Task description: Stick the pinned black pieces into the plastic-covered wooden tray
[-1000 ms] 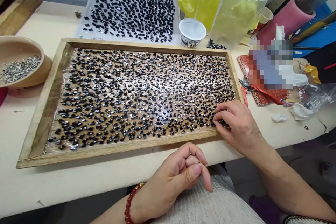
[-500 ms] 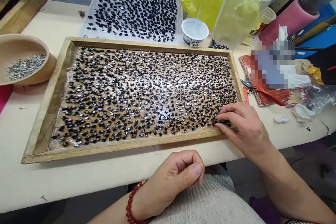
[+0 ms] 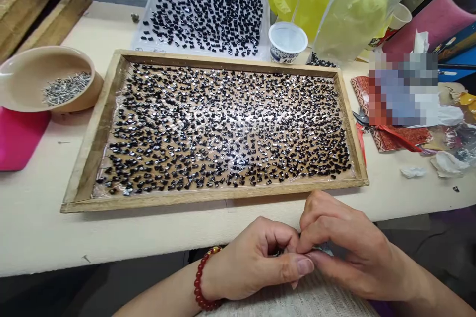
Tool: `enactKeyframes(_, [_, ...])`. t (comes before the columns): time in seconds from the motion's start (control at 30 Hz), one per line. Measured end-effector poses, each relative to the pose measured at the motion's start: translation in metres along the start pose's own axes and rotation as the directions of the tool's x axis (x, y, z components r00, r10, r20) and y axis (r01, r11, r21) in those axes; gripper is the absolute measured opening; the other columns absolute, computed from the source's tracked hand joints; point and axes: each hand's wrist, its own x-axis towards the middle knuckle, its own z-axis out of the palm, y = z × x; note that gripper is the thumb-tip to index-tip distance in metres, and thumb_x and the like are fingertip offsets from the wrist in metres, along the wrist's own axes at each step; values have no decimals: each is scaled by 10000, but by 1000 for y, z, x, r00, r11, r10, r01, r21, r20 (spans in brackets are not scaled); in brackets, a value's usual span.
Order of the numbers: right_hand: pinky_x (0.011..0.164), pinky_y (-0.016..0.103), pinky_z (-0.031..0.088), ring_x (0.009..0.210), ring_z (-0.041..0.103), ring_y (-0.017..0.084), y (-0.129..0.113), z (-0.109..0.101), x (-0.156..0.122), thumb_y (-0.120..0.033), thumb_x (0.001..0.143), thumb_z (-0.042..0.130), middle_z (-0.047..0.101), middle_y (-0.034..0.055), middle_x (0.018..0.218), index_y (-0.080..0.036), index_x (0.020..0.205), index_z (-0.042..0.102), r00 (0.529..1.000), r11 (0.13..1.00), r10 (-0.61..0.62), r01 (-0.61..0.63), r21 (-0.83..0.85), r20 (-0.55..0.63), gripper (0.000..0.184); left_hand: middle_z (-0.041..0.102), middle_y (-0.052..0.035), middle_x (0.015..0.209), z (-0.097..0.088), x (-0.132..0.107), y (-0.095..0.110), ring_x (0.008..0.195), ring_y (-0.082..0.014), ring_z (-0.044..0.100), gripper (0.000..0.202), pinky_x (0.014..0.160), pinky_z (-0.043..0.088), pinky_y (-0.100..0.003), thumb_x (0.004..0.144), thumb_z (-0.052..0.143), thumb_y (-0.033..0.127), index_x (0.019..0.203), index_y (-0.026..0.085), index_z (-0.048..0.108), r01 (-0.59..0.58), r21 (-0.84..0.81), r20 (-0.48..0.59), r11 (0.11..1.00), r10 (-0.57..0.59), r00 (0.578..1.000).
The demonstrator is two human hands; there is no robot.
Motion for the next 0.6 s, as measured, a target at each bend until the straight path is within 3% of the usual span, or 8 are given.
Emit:
enactKeyframes(0.2, [664,283,457,711,540,120,4,-4,-1,-121,867,567,588,0,724,-186,862,593,989,999,-21,15,-41,-146,70,532,15,575,-2,2,-2,484,-60,335,473,466,238,-222,755,673,586,619,152,545,-14,-77,-57,997,10,998])
enactKeyframes(0.3, [674,305,455,748,563,144,17,-14,-4,-73,824,608,608,9,757,-200,878,603,936,970,-10,-76,-232,-351,139,532,13,538,-5,1,-9,431,-56,306,509,438,213,-233,745,655,633,608,156,542,-10,-120,-94,993,-1,996])
enactKeyframes(0.37, [709,334,449,783,569,167,29,-22,-5,-78,823,627,631,21,788,-207,881,618,904,889,-32,-169,-425,-426,142,441,27,464,-7,-1,-13,420,-66,287,575,442,195,-252,808,543,671,538,164,513,-39,-68,-104,997,32,994])
enactKeyframes(0.47, [745,364,434,790,555,183,45,-31,-6,-116,852,615,639,33,802,-205,857,634,925,749,-25,-234,-620,-380,91,315,41,418,-8,-2,-16,438,-86,271,629,478,201,-282,895,392,652,469,191,416,-104,-19,-110,994,102,989])
enactKeyframes(0.6, [733,355,434,801,536,190,51,-33,-5,-151,872,590,618,46,825,-202,849,651,944,697,6,-241,-676,-331,83,305,47,498,-7,-1,-11,490,-99,252,543,506,199,-289,917,403,599,545,205,366,-139,-57,-104,989,133,986])
